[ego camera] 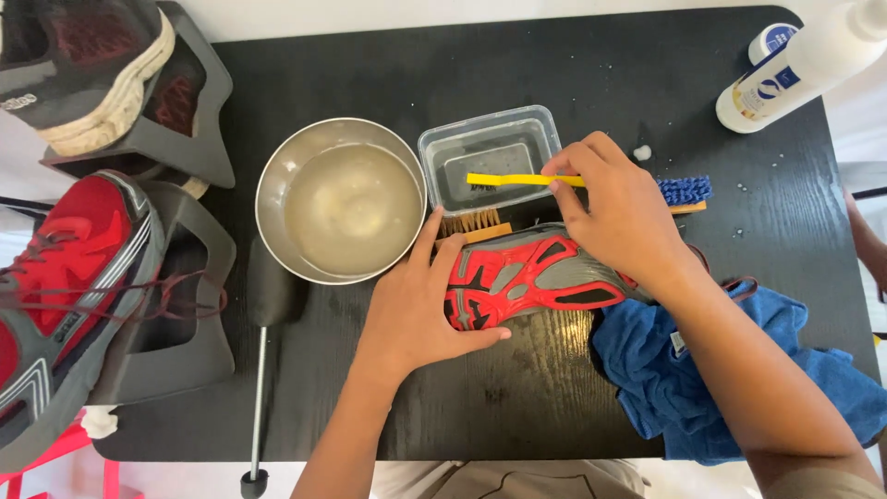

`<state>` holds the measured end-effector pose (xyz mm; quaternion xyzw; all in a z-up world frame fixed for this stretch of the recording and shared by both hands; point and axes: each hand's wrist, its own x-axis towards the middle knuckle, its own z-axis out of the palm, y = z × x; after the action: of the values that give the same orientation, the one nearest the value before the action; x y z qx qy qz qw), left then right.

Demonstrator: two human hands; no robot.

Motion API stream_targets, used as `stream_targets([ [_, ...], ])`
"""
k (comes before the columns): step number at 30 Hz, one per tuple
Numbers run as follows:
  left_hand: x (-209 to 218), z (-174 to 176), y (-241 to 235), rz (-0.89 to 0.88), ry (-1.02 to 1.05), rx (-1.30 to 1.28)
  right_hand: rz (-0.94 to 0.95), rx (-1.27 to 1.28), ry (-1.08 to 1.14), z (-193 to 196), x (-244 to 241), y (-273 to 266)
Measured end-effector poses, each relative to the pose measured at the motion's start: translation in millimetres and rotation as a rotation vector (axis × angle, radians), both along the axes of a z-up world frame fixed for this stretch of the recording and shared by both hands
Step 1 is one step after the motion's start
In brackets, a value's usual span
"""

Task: The person scrubs a red and grey sneaker with a yellow toothbrush, repeatedly dipping the brush into a metal bowl of water and a plastic container. The person holds the shoe with their left hand and scrubs various parts of the upper and sole with the brush in their right hand.

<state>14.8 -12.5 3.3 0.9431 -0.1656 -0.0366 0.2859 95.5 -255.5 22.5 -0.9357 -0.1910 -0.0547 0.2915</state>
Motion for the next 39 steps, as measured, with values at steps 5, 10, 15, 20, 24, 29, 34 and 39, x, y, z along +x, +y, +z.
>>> stream_targets([
  [5, -0.7, -7.1, 1.3, 0.018, -0.023, -0.03, -0.012, -0.023, 0.019, -5.1, 4.0, 0.9],
  [10, -0.2, -9.7, 0.4, 0.017, -0.031, -0.04, -0.04, -0.01, 0.072, -7.7, 5.6, 0.0],
  [15, 0.1, -15.6, 0.2, 0.026, -0.069, -0.041, -0.059, 0.016, 0.112, -9.7, 8.0, -0.6],
  [20, -1.0, -17.5, -0.6, 0.041, -0.086, -0.047, -0.064, 0.015, 0.082, -12.6, 7.8, -1.6],
  [24, -1.2, -21.3, -2.0, 0.058, -0.144, -0.057, -0.076, 0.013, 0.023, -11.0, 5.4, 0.3],
  [29, -1.9, -27.6, -1.4, 0.071, -0.202, -0.079, -0.094, -0.05, -0.121, -8.5, 2.4, 2.4],
  [34, -2.9, -35.4, 1.0, 0.054, -0.282, -0.102, -0.098, -0.052, -0.194, -11.9, 0.4, 2.5],
  [39, -3.9, -46.1, 3.0, 0.04, -0.366, -0.07, -0.115, 0.007, -0.26, -12.3, 0.6, 0.5],
])
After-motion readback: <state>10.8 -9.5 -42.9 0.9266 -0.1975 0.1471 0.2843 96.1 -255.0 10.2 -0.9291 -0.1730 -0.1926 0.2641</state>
